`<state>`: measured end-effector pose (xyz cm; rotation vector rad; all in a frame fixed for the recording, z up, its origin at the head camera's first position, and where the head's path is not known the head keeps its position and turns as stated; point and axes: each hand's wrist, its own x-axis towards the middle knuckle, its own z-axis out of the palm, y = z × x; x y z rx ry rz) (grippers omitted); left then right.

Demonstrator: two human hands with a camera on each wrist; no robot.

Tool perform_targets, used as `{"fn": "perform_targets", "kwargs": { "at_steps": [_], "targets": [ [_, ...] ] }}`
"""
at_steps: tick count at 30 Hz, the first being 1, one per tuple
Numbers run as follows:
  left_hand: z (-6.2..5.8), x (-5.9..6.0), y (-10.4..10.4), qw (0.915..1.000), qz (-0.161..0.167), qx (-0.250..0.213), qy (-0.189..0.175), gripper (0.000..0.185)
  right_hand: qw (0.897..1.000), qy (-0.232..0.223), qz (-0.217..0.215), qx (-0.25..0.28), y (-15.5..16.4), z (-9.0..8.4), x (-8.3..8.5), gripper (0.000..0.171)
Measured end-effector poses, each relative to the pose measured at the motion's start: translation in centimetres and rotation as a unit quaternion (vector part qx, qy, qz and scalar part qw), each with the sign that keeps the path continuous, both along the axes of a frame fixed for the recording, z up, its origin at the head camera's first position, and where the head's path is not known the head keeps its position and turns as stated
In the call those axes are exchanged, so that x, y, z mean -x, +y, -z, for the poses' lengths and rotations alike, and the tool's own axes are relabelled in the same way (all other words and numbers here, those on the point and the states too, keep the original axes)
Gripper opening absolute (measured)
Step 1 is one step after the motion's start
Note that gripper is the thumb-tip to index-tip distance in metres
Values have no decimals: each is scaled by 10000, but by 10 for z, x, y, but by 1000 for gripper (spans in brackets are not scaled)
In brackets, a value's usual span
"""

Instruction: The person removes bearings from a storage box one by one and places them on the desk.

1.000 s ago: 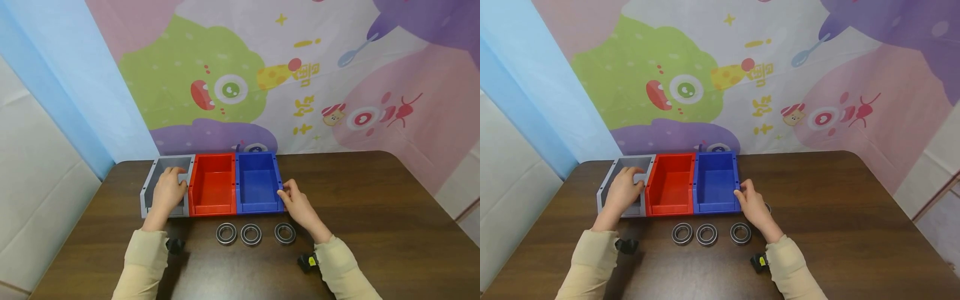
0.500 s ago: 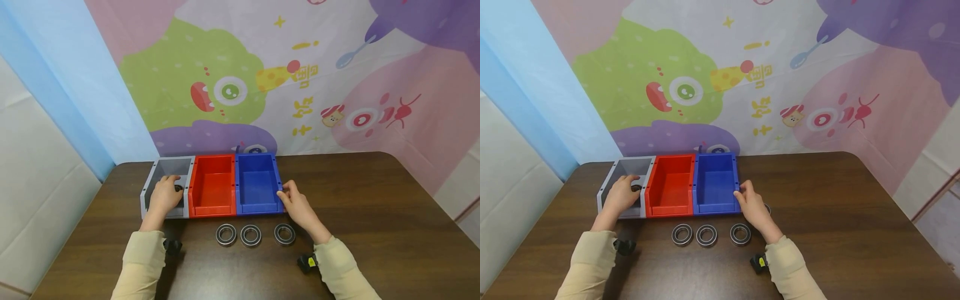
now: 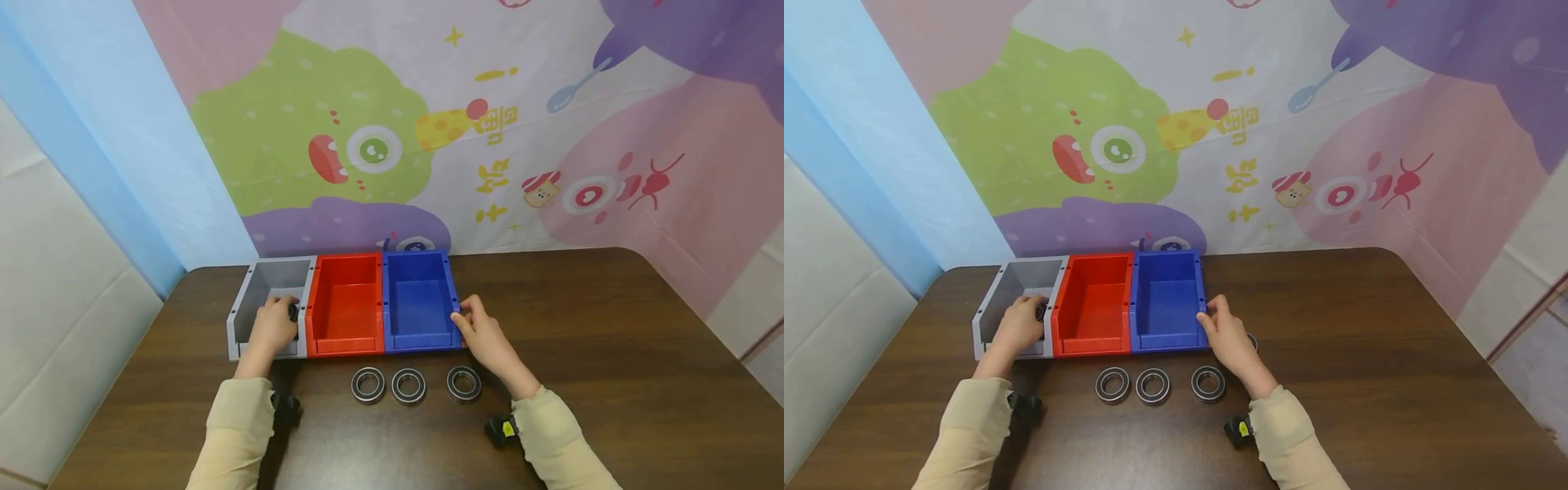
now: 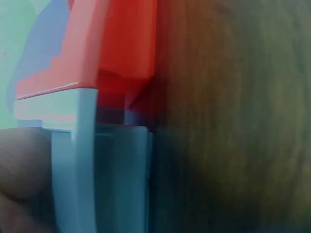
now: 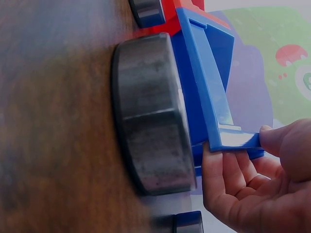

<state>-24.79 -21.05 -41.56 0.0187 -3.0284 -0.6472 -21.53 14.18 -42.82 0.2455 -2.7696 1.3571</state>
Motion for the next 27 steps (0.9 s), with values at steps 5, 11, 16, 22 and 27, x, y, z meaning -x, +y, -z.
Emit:
{"fn": "perform_targets", "kwargs": {
  "at_steps": [5, 11, 16, 22, 27],
  "targets": [
    [3, 0, 1, 9998, -54, -42, 177, 40, 10000, -3, 6, 15, 0, -1, -1, 18],
    [4, -1, 1, 9997, -99, -53, 226, 39, 10000, 25, -11, 6, 0, 0, -1, 18],
    [6, -2, 1, 9996, -191, -40, 190, 39, 10000, 3, -35, 47, 0, 1, -1, 18],
    [5, -2, 1, 9995, -271, 23, 173, 38, 10000, -18, -49, 35, 0, -1, -1, 18],
    [1, -4, 1, 9996, -240, 33, 174, 38, 10000, 3, -63, -26, 0, -2, -1, 18]
  ]
}}
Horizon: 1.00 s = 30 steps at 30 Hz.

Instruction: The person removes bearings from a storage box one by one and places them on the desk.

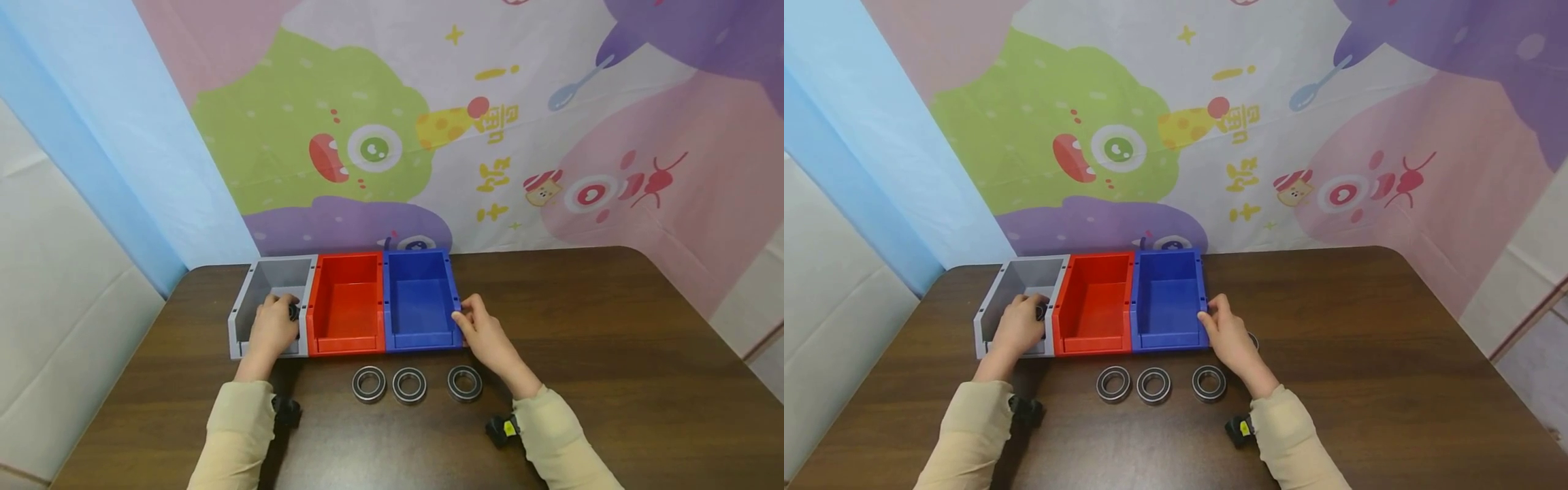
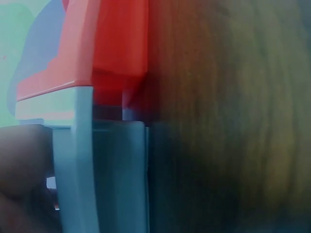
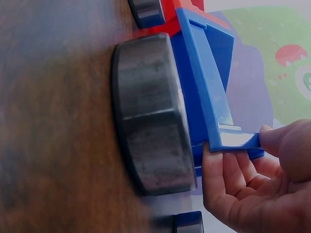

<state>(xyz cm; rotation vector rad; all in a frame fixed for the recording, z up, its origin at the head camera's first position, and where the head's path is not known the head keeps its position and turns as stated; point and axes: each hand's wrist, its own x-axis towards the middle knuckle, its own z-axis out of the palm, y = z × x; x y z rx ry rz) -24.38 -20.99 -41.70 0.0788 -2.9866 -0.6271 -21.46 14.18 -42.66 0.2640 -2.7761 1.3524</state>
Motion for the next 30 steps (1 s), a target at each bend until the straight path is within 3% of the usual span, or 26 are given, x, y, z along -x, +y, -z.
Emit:
{"fn": "perform_targets", "kwargs": {
  "at_steps": [5, 15, 30],
  "targets": [
    [-7, -4, 1, 9998, -10, 33, 180, 37, 10000, 13, 13, -29, 0, 1, 1, 18],
    [-17, -15, 4, 9970, -371, -186, 655, 30, 10000, -5, 33, -62, 0, 2, 1, 18],
    [-30, -32, 1, 9932, -398, -378, 1025, 31, 9999, 51, 49, -97, 0, 0, 0, 18]
  ]
}}
